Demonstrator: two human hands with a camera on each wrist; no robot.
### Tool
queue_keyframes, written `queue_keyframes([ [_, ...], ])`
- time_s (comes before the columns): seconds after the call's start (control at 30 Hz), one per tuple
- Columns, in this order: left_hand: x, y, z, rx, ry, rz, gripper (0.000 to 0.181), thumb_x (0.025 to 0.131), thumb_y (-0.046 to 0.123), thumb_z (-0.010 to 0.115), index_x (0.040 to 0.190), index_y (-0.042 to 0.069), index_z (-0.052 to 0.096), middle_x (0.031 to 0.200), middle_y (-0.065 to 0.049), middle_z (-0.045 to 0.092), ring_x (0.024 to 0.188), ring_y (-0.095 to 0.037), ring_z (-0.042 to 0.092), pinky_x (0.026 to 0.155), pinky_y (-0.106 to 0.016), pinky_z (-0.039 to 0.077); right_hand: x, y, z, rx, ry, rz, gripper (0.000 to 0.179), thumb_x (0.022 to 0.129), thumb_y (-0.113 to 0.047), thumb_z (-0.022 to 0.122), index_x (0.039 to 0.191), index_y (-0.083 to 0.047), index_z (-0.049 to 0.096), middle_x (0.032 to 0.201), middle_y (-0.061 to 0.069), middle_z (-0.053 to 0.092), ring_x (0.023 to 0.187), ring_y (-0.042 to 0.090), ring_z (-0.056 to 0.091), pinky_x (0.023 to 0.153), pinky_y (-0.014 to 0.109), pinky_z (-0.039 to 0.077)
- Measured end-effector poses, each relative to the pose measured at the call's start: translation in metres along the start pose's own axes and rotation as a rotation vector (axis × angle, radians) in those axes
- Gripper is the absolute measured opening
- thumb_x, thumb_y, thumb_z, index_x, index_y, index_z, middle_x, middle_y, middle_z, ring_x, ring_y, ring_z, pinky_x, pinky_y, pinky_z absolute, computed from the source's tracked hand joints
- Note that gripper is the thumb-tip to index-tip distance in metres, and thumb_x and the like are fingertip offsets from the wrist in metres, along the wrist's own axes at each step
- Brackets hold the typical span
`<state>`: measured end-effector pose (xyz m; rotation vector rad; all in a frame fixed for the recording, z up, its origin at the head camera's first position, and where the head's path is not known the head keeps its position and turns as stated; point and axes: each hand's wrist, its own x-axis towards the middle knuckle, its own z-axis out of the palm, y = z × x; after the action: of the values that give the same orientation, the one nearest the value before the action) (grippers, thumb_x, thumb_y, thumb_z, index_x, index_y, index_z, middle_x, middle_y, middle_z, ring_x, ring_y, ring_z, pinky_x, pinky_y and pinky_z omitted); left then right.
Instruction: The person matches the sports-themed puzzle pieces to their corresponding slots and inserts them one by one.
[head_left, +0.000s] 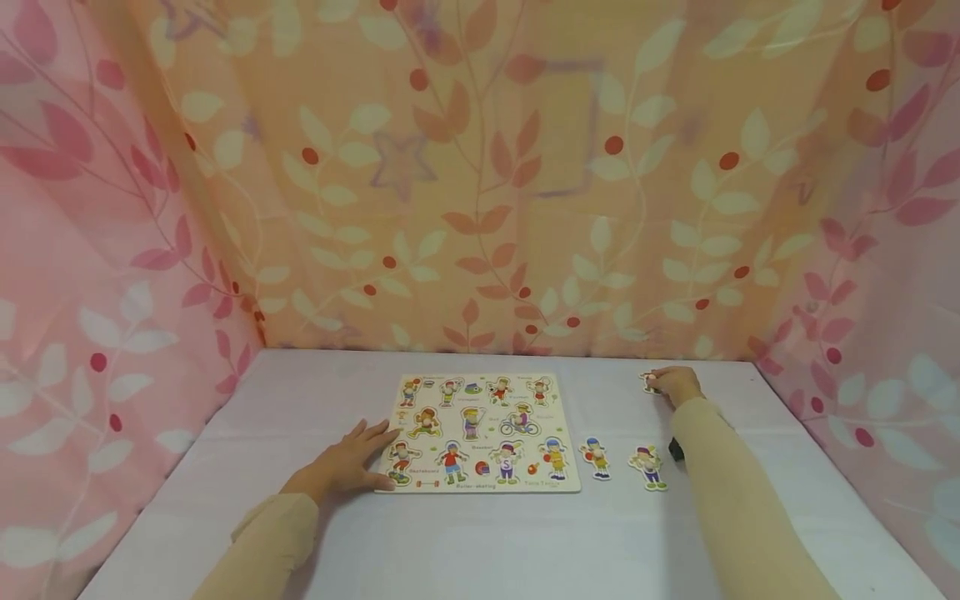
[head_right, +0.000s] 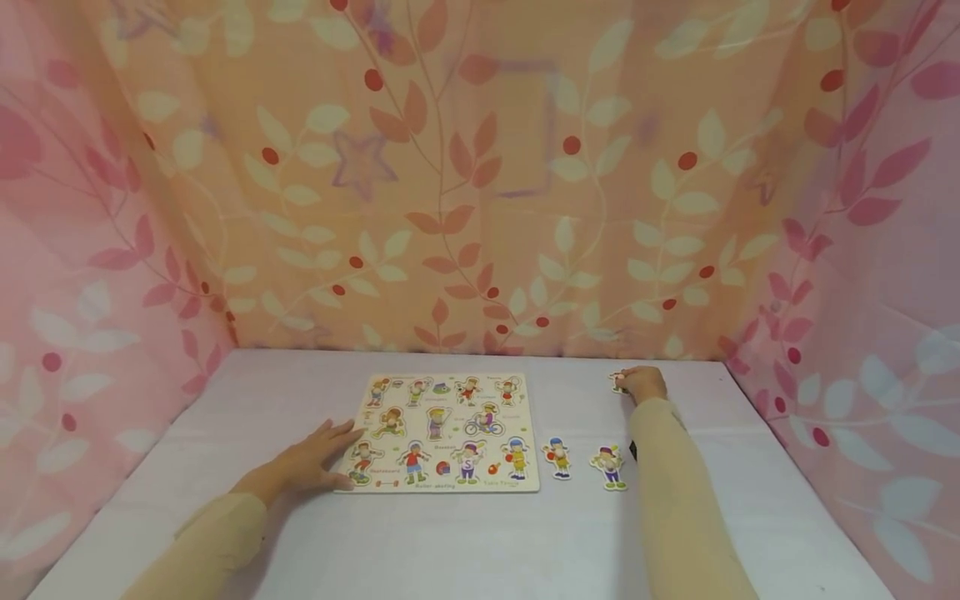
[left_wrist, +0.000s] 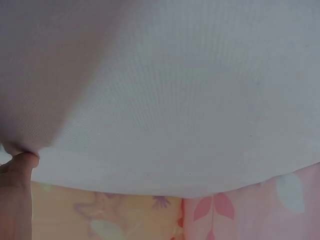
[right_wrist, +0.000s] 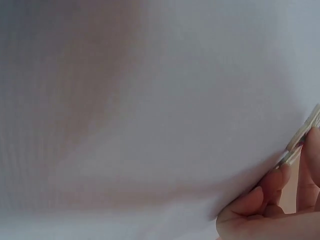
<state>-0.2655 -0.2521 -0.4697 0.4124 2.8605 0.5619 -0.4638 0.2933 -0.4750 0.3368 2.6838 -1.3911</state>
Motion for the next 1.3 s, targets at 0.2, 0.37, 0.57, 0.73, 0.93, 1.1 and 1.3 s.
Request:
queue_keyframes([
  [0.2, 0.001, -0.002, 0.003, 0.021, 0.014, 0.004, 0.089, 0.076, 0.054, 0.075, 0.145, 0.008, 0.044, 0.153, -0.02, 0.033, 0.14, -0.052, 0.017, 0.099, -0.075, 0.026, -0.01, -0.003, -0.001, -0.063, 0.061, 0.015, 0.026, 0.087, -0.009, 0.069, 0.103, 0.011, 0.066, 0.088, 0.017, 0.067, 0.076, 0.023, 0.051, 0.062, 0.027, 0.041],
  [0.37, 0.002, -0.004, 0.003, 0.02, 0.017, -0.016, 0.089, 0.075, 0.055, 0.075, 0.146, 0.009, 0.044, 0.154, -0.018, 0.032, 0.141, -0.051, 0.017, 0.1, -0.074, 0.025, -0.011, -0.005, -0.002, 0.041, 0.063, 0.098, 0.028, 0.088, -0.007, 0.069, 0.107, 0.013, 0.064, 0.095, 0.016, 0.066, 0.081, 0.021, 0.051, 0.065, 0.026, 0.042],
  [0.57, 0.0, -0.003, 0.001, 0.012, 0.01, -0.027, 0.09, 0.075, 0.053, 0.076, 0.146, 0.009, 0.044, 0.154, -0.018, 0.031, 0.141, -0.051, 0.016, 0.101, -0.074, 0.024, -0.017, -0.002, -0.006, 0.058, 0.052, 0.082, 0.031, 0.088, -0.007, 0.069, 0.111, 0.013, 0.063, 0.113, 0.025, 0.062, 0.095, 0.027, 0.053, 0.081, 0.032, 0.044],
  [0.73, 0.0, -0.004, 0.001, 0.015, -0.012, -0.033, 0.091, 0.075, 0.054, 0.076, 0.147, 0.008, 0.042, 0.155, -0.019, 0.03, 0.141, -0.051, 0.015, 0.103, -0.072, 0.023, -0.03, -0.001, -0.006, 0.131, 0.02, 0.002, 0.023, 0.086, -0.002, 0.068, 0.101, 0.014, 0.064, 0.085, 0.011, 0.066, 0.082, 0.019, 0.056, 0.069, 0.023, 0.046],
  [0.93, 0.002, -0.007, 0.002, 0.023, -0.021, -0.028, 0.092, 0.075, 0.055, 0.075, 0.147, 0.008, 0.042, 0.155, -0.02, 0.029, 0.14, -0.052, 0.016, 0.103, -0.072, 0.023, -0.041, -0.003, -0.002, 0.198, -0.022, 0.029, 0.029, 0.087, -0.004, 0.068, 0.11, 0.012, 0.061, 0.088, 0.005, 0.063, 0.074, 0.009, 0.054, 0.064, 0.021, 0.049],
  [1.1, 0.001, -0.008, 0.003, 0.025, -0.021, -0.028, 0.092, 0.075, 0.054, 0.075, 0.146, 0.007, 0.042, 0.154, -0.021, 0.03, 0.14, -0.052, 0.016, 0.102, -0.073, 0.023, -0.054, -0.012, -0.001, 0.169, -0.045, 0.035, 0.031, 0.09, -0.008, 0.068, 0.114, 0.011, 0.06, 0.091, 0.006, 0.063, 0.082, 0.015, 0.054, 0.074, 0.029, 0.05],
  [1.3, 0.0, -0.008, 0.002, 0.025, -0.006, -0.011, 0.091, 0.076, 0.054, 0.075, 0.146, 0.007, 0.042, 0.154, -0.021, 0.03, 0.14, -0.053, 0.017, 0.101, -0.073, 0.024, -0.072, -0.022, -0.002, 0.106, -0.023, 0.005, 0.031, 0.09, -0.013, 0.067, 0.112, 0.009, 0.062, 0.118, 0.023, 0.057, 0.104, 0.03, 0.048, 0.089, 0.04, 0.041],
])
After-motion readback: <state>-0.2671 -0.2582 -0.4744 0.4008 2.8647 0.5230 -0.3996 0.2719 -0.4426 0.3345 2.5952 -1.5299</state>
